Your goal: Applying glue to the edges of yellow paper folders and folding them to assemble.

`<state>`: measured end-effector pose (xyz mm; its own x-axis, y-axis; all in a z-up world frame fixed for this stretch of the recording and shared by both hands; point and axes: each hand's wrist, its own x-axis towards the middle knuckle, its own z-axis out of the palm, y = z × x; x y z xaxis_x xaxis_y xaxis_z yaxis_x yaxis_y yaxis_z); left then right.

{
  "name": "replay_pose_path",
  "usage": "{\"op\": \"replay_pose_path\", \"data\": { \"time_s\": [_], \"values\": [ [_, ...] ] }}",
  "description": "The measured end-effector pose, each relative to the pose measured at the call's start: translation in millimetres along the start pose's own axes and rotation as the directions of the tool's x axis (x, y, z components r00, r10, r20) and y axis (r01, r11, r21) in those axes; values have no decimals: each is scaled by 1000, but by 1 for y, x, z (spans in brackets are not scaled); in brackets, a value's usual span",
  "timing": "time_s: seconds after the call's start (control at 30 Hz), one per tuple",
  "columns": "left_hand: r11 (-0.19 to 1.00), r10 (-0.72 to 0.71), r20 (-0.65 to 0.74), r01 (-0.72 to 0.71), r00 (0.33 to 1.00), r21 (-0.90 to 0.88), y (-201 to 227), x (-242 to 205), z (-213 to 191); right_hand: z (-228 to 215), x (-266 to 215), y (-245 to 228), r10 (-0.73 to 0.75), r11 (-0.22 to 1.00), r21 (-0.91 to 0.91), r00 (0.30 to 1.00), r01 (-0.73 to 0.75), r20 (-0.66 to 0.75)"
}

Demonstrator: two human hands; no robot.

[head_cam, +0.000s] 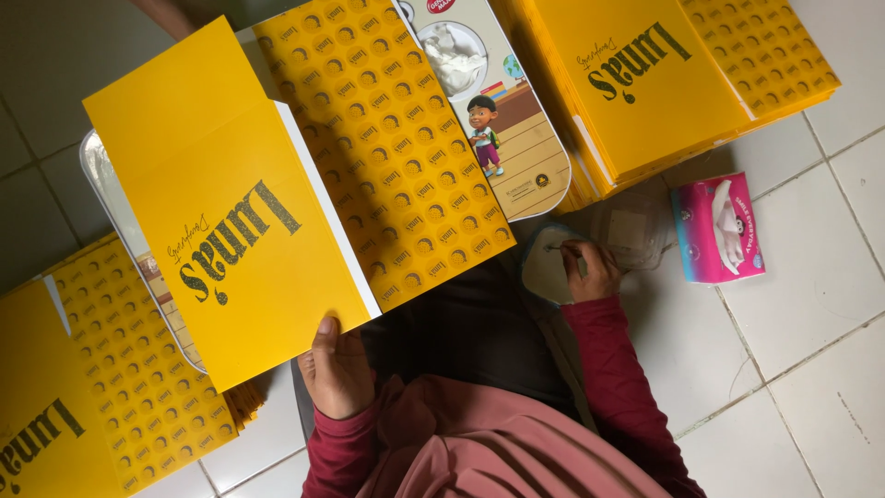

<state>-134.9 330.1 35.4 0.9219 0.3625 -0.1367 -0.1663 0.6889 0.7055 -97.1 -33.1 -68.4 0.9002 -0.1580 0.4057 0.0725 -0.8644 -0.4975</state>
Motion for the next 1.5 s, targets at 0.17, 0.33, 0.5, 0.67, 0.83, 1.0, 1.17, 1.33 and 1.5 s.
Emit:
{"op": "replay_pose_path", "data": {
  "time_s": [0.17, 0.33, 0.5, 0.67, 0.83, 1.0, 1.17, 1.33, 1.5],
  "values": [
    [1000, 3, -8, -2, 1000, 10, 0, -1, 1, -7, 4, -6, 200, 973, 110, 978, -204, 52],
    [1000, -3, -9, 3, 1000, -4, 0, -1, 0, -10, 0, 29, 507, 702, 480, 843, -526, 182],
    [1000, 10, -9, -10, 1000, -8, -2, -1, -3, -20, 1, 51, 664, 218, 775, 672, -593, 328],
    [1000, 12, -9, -12, 1000, 3, 0, -1, 1, -23, -1, 59, 653, 37, 799, 620, -600, 436],
    [1000, 6, -2, -6, 1000, -18, 4, -1, 9, -26, -2, 55, 640, -53, 810, 603, -584, 477],
    [1000, 3, 20, -3, 1000, 20, 4, -3, 8, -22, 6, 13, 603, 573, 594, 781, -565, 162],
    [999, 1, 14, -1, 1000, 49, 6, -1, 14, 0, 1, 1, 319, 917, 227, 944, -329, 78],
    [999, 8, 24, -9, 1000, 51, 6, -1, 13, 5, 2, 0, 322, 937, 110, 941, -333, 104],
    [1000, -1, 15, 1, 1000, 15, 5, -2, 14, -10, 8, 12, 548, 681, 495, 824, -539, 144]
  ]
}}
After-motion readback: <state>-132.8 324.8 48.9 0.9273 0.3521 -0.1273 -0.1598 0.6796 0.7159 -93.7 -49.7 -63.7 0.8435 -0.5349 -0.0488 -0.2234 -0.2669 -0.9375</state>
